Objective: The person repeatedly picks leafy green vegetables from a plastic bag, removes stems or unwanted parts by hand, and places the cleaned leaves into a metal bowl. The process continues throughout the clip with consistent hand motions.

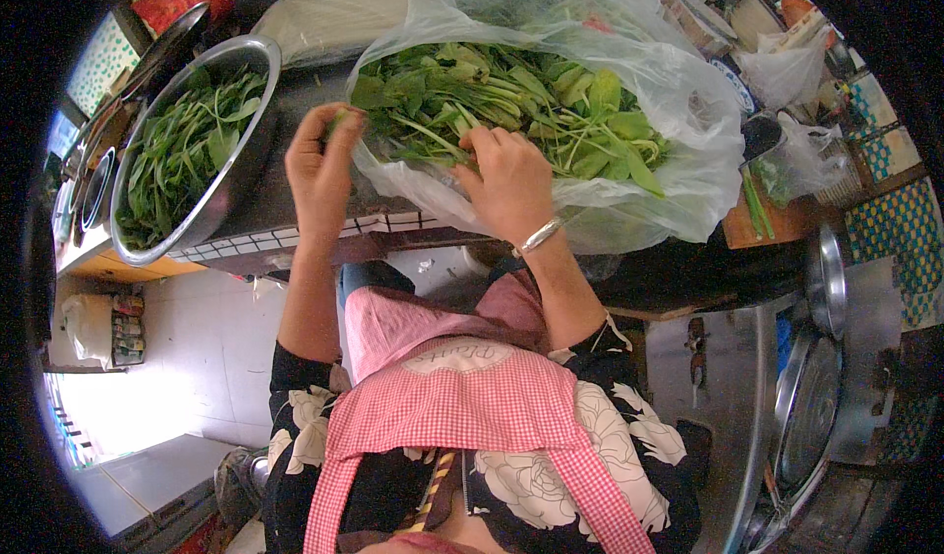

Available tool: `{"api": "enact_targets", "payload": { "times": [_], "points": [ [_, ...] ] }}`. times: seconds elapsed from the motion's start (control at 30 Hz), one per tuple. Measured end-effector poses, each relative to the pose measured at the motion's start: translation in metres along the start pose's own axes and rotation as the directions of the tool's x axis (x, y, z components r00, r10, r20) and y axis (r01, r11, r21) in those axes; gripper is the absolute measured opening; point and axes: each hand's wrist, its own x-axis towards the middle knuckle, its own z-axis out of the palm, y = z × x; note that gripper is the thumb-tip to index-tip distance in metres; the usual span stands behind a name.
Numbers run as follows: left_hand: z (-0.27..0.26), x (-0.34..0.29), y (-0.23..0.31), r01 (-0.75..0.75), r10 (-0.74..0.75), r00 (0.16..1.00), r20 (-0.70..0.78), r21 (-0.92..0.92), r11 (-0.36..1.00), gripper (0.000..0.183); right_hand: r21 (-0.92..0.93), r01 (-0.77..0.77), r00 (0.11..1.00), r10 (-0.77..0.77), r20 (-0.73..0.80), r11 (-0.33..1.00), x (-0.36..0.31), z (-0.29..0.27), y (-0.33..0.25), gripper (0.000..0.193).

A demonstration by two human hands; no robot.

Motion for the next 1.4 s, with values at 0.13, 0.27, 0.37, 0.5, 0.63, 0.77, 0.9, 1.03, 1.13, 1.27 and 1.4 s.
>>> {"api": "enact_targets", "payload": {
  "times": [0.13, 0.27, 0.37, 0.5, 0.63, 0.77, 0.9, 1.03, 1.13, 1.27, 1.4],
  "points": [
    [0.018, -0.01, -0.003, 0.084, -0.107, 0.985, 0.133, 0.166, 0.982, 0.012, -0.027, -0.013, 1.0, 0.014, 0.023, 1.0, -0.004, 0.003, 0.009, 0.022],
    [0.024, -0.012, -0.001, 0.008, -0.06, 0.977, 0.207, 0.24, 0.971, 0.011, -0.049, 0.023, 1.0, -0.023, -0.003, 0.999, -0.002, 0.005, 0.016, 0.022],
    [0.027, -0.009, -0.002, 0.023, -0.078, 0.974, 0.214, 0.248, 0.968, 0.012, 0.001, 0.082, 0.996, -0.082, -0.036, 0.997, 0.0, 0.001, 0.014, 0.02],
    [0.032, 0.0, -0.004, -0.223, 0.167, 0.958, 0.232, 0.245, 0.943, 0.015, 0.078, 0.153, 0.972, -0.136, -0.192, 0.985, 0.008, -0.011, 0.004, 0.019],
    [0.039, 0.011, -0.003, -0.294, 0.204, 0.923, 0.328, 0.255, 0.921, 0.02, 0.278, 0.139, 0.961, -0.062, -0.271, 0.95, 0.017, -0.022, -0.008, 0.019],
    [0.039, 0.019, 0.001, -0.11, -0.058, 0.888, 0.456, 0.333, 0.937, 0.022, 0.258, 0.155, 0.957, -0.08, -0.278, 0.954, 0.024, -0.026, -0.011, 0.02],
    [0.043, 0.026, 0.003, -0.179, 0.036, 0.908, 0.417, 0.309, 0.934, 0.021, -0.054, 0.28, 0.916, -0.283, -0.283, 0.959, 0.028, -0.025, -0.008, 0.025],
    [0.045, 0.027, 0.007, -0.298, 0.104, 0.873, 0.476, 0.353, 0.887, 0.019, -0.255, 0.296, 0.896, -0.36, -0.259, 0.92, 0.028, -0.025, -0.006, 0.028],
    [0.041, 0.028, 0.012, -0.424, 0.199, 0.816, 0.543, 0.328, 0.844, 0.016, -0.143, 0.356, 0.904, -0.379, -0.199, 0.924, 0.027, -0.032, -0.003, 0.025],
    [0.039, 0.028, 0.015, -0.205, 0.184, 0.809, 0.558, -0.026, 0.978, 0.015, 0.519, 0.161, 0.985, -0.174, -0.024, 0.84, 0.026, -0.05, 0.013, 0.02],
    [0.03, 0.047, 0.014, 0.288, -0.112, 0.938, 0.328, -0.558, 0.779, 0.027, 0.528, 0.039, 0.999, -0.039, -0.011, 0.848, 0.028, -0.061, 0.028, 0.027]
  ]
}}
